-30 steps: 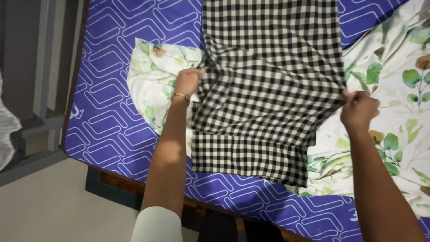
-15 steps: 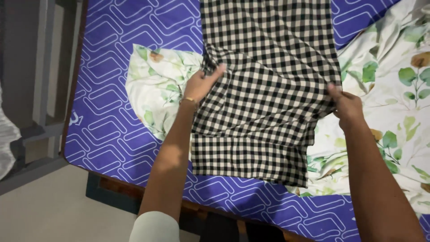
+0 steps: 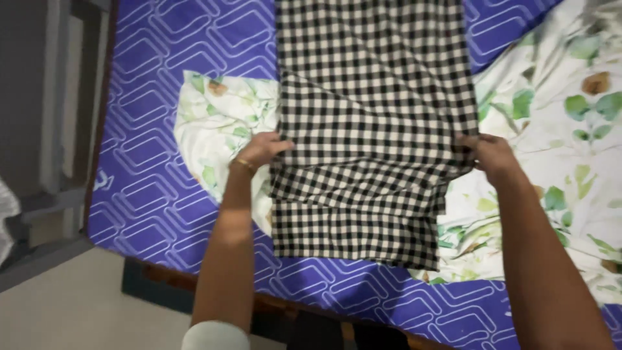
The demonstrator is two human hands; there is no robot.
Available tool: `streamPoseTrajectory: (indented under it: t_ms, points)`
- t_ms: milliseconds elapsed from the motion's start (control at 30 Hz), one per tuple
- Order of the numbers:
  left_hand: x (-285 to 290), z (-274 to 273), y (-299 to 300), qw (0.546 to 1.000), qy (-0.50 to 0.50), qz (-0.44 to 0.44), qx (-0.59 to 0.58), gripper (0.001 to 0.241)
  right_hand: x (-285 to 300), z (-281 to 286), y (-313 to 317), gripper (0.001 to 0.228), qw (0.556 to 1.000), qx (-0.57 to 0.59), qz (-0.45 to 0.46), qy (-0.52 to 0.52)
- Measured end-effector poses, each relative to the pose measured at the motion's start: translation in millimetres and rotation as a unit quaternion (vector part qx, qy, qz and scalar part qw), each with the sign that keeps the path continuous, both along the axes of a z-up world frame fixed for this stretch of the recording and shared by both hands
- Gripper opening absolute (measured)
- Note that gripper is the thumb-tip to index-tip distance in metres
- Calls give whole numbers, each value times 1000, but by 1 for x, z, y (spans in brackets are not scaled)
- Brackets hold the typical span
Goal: The person folds a black and white checkered shirt on a bed, smoothing it out and folding it into a compact square. They then pick up a white sheet with a green leaf pattern, spread it out on the bed, and begin to fold it.
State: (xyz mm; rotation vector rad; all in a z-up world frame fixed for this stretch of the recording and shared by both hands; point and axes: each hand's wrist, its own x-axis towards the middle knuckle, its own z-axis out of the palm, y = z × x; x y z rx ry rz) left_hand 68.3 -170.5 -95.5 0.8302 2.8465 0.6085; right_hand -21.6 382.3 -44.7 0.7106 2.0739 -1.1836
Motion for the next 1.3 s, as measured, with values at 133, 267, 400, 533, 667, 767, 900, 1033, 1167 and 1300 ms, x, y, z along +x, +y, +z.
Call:
streamPoseTrajectory:
  t_ms: [133,267,400,533,667,767,900,1033,1167,1300]
  points:
    - [-10,133,34,761,-377,355,391,33,0,52,-14,36,985,-148,-61,64]
    - [26,153,20,761,-551,312,141,59,24,134,-28,67,975,18,156,-155]
    - [53,131,10,706,-677,125,-168,32,38,-4,57,98,816,34,485,-312]
    - [61,-28,-76,950,-143,146,-236,20,8,-56,74,43,846,253,462,-81]
    - [1,31,-13,775,-320,500,215,43,-8,-6,5,55,936,180,216,214]
    - [-17,0,17,821,-405,402,1,89,-24,-71,10,77,955,216,175,101]
    - [1,-65,48,720,-464,516,25,105,-5,-54,-15,79,971,208,113,28]
    - [4,-20,77,703,-442,545,114,89,3,-14,-22,71,995,79,53,-11]
    - [1,78,64,678,-463,513,252,64,11,16,-24,61,997,-72,19,-26]
    - [10,68,48,698,-495,486,175,69,28,26,-18,52,982,-164,-30,-85]
